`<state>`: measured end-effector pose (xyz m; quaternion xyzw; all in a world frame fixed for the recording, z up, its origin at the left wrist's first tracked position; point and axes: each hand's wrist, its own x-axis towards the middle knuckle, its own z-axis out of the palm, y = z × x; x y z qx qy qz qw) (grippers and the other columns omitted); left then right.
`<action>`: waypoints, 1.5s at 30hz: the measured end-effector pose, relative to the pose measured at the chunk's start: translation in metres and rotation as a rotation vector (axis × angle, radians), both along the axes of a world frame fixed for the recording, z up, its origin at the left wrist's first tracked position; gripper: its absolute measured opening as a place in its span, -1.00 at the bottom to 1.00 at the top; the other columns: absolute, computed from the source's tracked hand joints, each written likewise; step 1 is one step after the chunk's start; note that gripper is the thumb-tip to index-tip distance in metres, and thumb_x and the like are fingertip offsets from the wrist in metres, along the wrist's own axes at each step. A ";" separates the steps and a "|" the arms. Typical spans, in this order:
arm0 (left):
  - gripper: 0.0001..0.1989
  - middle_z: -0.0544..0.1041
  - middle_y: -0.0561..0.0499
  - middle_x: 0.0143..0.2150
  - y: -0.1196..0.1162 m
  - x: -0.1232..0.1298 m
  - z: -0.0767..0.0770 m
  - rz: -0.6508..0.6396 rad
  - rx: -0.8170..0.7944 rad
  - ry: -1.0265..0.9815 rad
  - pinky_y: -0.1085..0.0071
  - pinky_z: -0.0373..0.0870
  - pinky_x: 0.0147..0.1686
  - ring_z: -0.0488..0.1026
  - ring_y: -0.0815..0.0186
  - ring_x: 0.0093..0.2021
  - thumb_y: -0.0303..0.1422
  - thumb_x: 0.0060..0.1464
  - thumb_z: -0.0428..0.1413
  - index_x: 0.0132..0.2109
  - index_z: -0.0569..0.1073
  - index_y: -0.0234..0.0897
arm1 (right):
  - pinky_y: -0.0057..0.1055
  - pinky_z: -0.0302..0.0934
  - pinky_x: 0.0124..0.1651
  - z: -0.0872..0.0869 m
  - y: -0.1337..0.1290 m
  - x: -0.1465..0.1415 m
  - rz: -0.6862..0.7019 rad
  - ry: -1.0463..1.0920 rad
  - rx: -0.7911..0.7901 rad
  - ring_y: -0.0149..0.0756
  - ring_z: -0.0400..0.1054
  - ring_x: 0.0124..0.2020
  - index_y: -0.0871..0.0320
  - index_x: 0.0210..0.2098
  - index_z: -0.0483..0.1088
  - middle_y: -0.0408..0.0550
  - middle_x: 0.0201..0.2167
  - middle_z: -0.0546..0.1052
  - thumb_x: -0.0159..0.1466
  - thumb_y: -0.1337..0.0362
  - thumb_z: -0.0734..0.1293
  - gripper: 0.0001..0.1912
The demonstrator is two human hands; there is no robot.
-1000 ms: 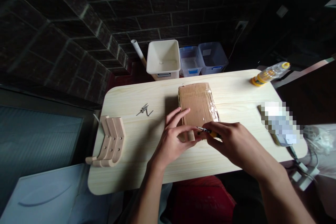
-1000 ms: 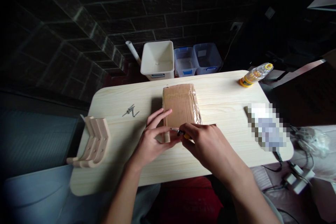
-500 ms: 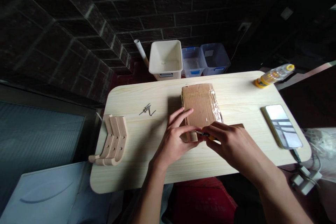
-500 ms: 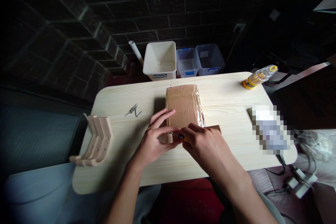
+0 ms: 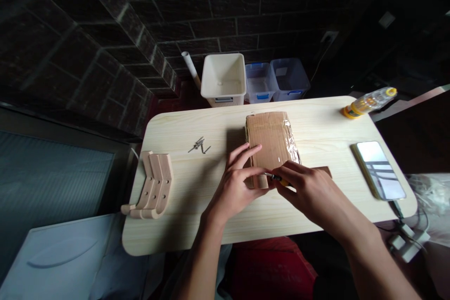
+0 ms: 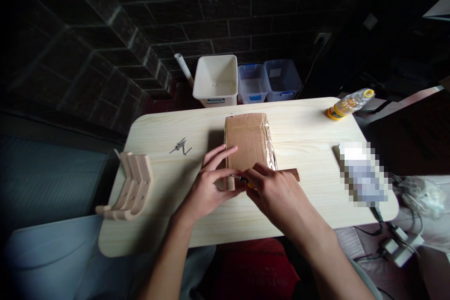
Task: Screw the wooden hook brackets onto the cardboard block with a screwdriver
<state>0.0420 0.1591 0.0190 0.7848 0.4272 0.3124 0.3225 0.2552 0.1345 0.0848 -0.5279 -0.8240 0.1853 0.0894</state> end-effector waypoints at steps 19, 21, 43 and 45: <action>-0.81 0.34 0.03 0.47 0.001 -0.004 0.002 -0.016 -0.014 -0.003 -0.09 0.31 0.42 0.14 -0.01 0.51 -0.32 0.11 0.39 -0.10 0.70 -0.09 | -0.40 0.23 -0.31 -0.004 0.001 -0.007 0.030 0.062 -0.065 -0.29 0.54 -0.32 0.08 0.04 0.50 -0.09 -0.21 0.59 0.38 0.45 0.36 -0.73; -0.81 0.34 0.02 0.46 0.001 -0.004 0.002 -0.018 -0.018 -0.010 -0.11 0.32 0.42 0.14 -0.02 0.51 -0.29 0.12 0.39 -0.09 0.70 -0.08 | -0.40 0.22 -0.32 -0.005 0.001 -0.006 0.032 0.072 -0.063 -0.29 0.54 -0.33 0.07 0.05 0.50 -0.09 -0.21 0.59 0.39 0.43 0.35 -0.72; -0.80 0.31 0.03 0.49 -0.001 -0.005 0.005 -0.026 -0.026 -0.007 -0.05 0.32 0.43 0.12 -0.01 0.52 -0.40 0.11 0.37 -0.10 0.67 -0.12 | -0.39 0.12 -0.43 -0.007 -0.001 -0.007 0.016 0.018 -0.008 -0.25 0.57 -0.32 0.08 -0.02 0.54 -0.04 -0.17 0.63 0.42 0.38 0.33 -0.80; -0.75 0.32 0.03 0.48 -0.001 -0.005 0.006 -0.027 -0.035 -0.004 -0.01 0.31 0.44 0.12 0.01 0.53 -0.40 0.09 0.38 -0.06 0.65 -0.11 | -0.39 0.09 -0.43 -0.005 -0.001 -0.007 0.018 0.019 -0.010 -0.27 0.56 -0.34 0.08 -0.04 0.55 -0.06 -0.19 0.63 0.42 0.38 0.34 -0.81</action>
